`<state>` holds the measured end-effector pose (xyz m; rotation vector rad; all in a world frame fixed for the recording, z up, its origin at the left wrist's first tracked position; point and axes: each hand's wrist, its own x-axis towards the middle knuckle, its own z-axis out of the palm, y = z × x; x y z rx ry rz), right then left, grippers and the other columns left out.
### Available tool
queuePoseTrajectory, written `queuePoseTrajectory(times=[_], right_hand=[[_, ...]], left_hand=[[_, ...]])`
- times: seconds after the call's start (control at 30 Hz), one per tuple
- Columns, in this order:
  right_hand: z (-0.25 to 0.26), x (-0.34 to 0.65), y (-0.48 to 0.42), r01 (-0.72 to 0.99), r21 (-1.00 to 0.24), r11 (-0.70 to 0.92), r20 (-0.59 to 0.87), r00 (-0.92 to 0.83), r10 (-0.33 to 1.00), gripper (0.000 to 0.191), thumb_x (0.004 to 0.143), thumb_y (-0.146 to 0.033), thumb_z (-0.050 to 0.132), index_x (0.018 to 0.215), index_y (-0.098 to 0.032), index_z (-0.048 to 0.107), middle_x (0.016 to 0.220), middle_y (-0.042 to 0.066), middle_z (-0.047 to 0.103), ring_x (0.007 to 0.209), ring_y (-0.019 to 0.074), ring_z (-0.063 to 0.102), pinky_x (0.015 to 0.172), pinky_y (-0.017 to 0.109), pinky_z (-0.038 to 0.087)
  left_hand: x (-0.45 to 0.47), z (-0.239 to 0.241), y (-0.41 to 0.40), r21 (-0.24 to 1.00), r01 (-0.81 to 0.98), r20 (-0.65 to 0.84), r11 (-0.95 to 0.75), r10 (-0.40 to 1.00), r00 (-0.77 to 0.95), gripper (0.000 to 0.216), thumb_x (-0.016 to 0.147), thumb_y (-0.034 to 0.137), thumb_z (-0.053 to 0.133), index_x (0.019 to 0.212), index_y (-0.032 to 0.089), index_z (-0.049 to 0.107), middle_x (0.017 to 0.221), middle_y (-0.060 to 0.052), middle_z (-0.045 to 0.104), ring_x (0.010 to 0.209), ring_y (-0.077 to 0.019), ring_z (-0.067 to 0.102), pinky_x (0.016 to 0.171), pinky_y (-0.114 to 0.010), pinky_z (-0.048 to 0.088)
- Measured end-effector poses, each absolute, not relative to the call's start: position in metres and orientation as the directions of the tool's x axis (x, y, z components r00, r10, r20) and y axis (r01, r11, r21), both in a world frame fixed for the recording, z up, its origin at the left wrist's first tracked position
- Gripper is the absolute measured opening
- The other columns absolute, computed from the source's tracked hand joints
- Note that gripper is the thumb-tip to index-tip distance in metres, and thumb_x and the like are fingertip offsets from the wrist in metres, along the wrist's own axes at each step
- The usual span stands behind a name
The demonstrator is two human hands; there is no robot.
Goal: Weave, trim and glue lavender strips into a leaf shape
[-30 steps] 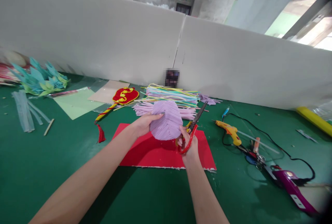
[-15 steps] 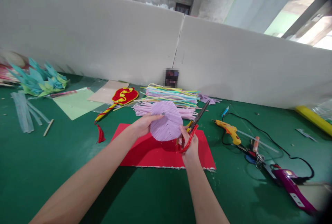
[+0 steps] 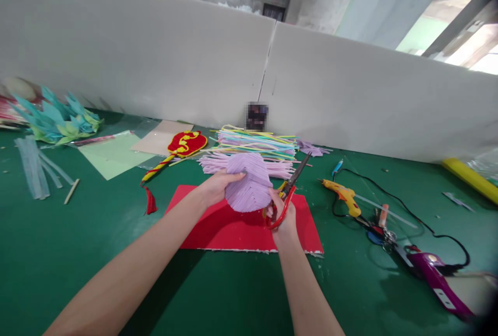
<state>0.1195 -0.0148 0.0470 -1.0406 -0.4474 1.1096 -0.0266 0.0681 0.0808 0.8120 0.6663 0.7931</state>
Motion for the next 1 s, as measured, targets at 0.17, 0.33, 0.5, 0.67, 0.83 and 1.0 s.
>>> queuePoseTrajectory(times=[0.17, 0.33, 0.5, 0.67, 0.83, 1.0], right_hand=[[0.0441, 0.1195, -0.0123, -0.525, -0.848, 0.067, -0.187, 0.416, 0.89, 0.033, 0.057, -0.036, 0.077, 0.07, -0.017, 0.053, 0.035, -0.011, 0.041, 0.027, 0.0039, 0.032, 0.03, 0.017, 0.022], [0.0441, 0.1195, -0.0123, -0.526, -0.848, 0.065, -0.187, 0.413, 0.891, 0.033, 0.057, -0.036, 0.077, 0.068, -0.017, 0.053, 0.034, -0.011, 0.04, 0.027, 0.004, 0.032, 0.03, 0.017, 0.021], [0.0439, 0.1195, -0.0117, -0.53, -0.846, 0.053, -0.196, 0.402, 0.894, 0.035, 0.055, -0.037, 0.078, 0.068, -0.017, 0.053, 0.033, -0.011, 0.04, 0.026, 0.0046, 0.032, 0.029, 0.018, 0.021], [0.0441, 0.1192, -0.0116, -0.538, -0.841, 0.063, -0.191, 0.402, 0.895, 0.034, 0.055, -0.036, 0.078, 0.068, -0.017, 0.053, 0.033, -0.011, 0.04, 0.026, 0.0041, 0.033, 0.03, 0.017, 0.022], [0.0438, 0.1197, -0.0122, -0.53, -0.846, 0.058, -0.192, 0.405, 0.894, 0.034, 0.056, -0.036, 0.078, 0.068, -0.017, 0.053, 0.033, -0.011, 0.04, 0.027, 0.0043, 0.032, 0.03, 0.017, 0.022], [0.0454, 0.1203, -0.0124, -0.512, -0.855, 0.075, -0.192, 0.448, 0.873, 0.033, 0.057, -0.037, 0.077, 0.07, -0.017, 0.054, 0.035, -0.012, 0.04, 0.027, 0.0037, 0.032, 0.031, 0.017, 0.022]], left_hand=[[-0.0274, 0.0808, 0.0678, 0.819, -0.359, -0.211, 0.448, 0.816, 0.538, 0.018, 0.072, 0.008, 0.063, 0.089, 0.014, 0.066, 0.083, -0.006, 0.072, 0.074, -0.0173, 0.067, 0.073, -0.028, 0.052], [-0.028, 0.0799, 0.0681, 0.828, -0.351, -0.201, 0.437, 0.816, 0.542, 0.019, 0.071, 0.008, 0.064, 0.089, 0.013, 0.067, 0.086, -0.007, 0.072, 0.077, -0.0194, 0.067, 0.076, -0.03, 0.051], [-0.0279, 0.0825, 0.0675, 0.826, -0.334, -0.23, 0.454, 0.813, 0.535, 0.021, 0.07, 0.007, 0.063, 0.09, 0.012, 0.067, 0.084, -0.008, 0.072, 0.076, -0.0206, 0.068, 0.075, -0.031, 0.051], [-0.0286, 0.0813, 0.0683, 0.827, -0.336, -0.214, 0.451, 0.805, 0.554, 0.021, 0.07, 0.008, 0.065, 0.09, 0.011, 0.068, 0.083, -0.008, 0.072, 0.073, -0.0199, 0.067, 0.073, -0.03, 0.051], [-0.0286, 0.0818, 0.0682, 0.829, -0.336, -0.219, 0.448, 0.811, 0.543, 0.019, 0.071, 0.009, 0.065, 0.09, 0.012, 0.068, 0.086, -0.009, 0.072, 0.077, -0.02, 0.067, 0.075, -0.029, 0.051], [-0.0282, 0.086, 0.0656, 0.837, -0.33, -0.226, 0.437, 0.824, 0.52, 0.02, 0.072, 0.01, 0.065, 0.091, 0.014, 0.067, 0.09, -0.008, 0.072, 0.08, -0.0191, 0.066, 0.078, -0.03, 0.05]])
